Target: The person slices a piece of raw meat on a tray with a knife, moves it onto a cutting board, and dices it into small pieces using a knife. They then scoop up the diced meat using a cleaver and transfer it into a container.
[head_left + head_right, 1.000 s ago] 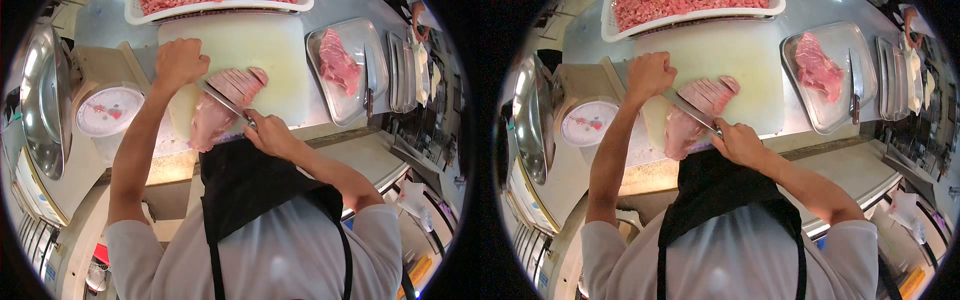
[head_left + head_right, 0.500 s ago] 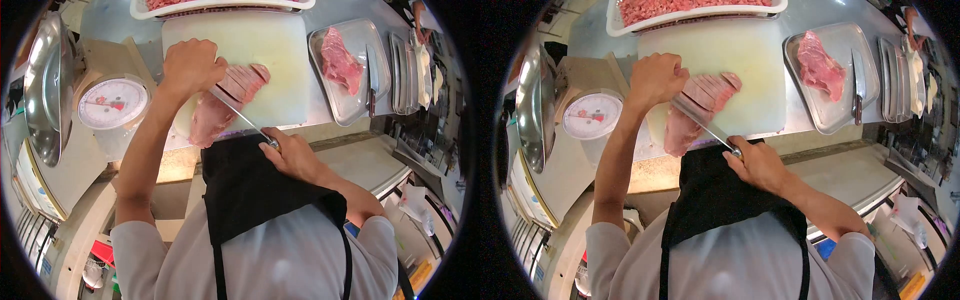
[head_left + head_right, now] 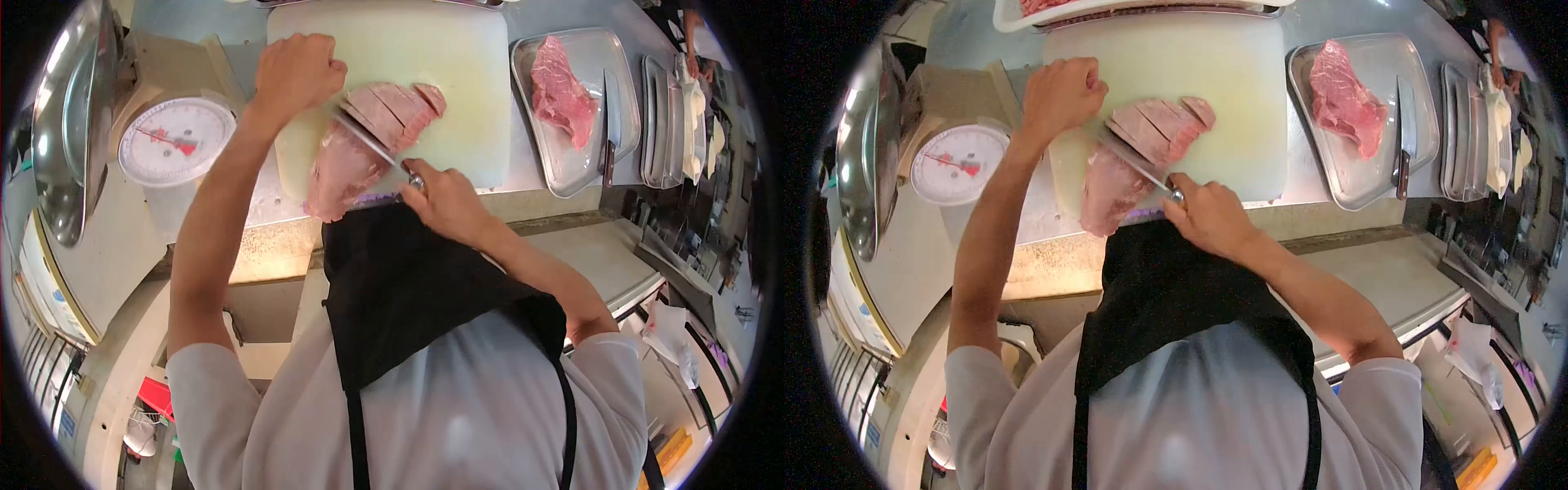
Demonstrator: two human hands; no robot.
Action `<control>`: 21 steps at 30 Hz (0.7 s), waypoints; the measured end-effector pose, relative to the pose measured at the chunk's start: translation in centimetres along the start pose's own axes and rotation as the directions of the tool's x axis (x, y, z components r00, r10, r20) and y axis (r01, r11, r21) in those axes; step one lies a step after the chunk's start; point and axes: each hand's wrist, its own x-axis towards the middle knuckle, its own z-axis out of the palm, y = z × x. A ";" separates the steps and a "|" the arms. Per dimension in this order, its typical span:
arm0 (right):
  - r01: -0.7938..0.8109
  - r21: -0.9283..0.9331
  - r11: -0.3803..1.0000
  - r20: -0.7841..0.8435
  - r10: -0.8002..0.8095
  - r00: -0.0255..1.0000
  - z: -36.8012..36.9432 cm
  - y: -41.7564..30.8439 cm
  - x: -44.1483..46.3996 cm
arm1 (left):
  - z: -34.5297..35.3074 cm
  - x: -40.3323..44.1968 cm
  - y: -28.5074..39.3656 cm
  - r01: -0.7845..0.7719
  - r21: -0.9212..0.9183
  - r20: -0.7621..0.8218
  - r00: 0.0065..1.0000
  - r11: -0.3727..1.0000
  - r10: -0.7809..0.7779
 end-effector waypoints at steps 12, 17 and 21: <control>-0.111 0.070 0.991 0.084 0.105 0.991 -3.8 -3.4 -5.3 | -4.4 -2.0 4.4 -0.009 -0.006 0.101 0.995 1.000 0.010; -0.172 0.036 0.984 0.154 0.165 0.974 -4.0 -4.3 -3.6 | -4.0 -1.1 3.2 0.079 -0.049 0.222 0.973 0.996 -0.066; -0.118 0.009 0.993 0.151 0.115 0.982 -2.4 -3.3 -1.2 | -1.0 -0.8 0.8 0.083 -0.030 0.148 0.986 0.996 -0.078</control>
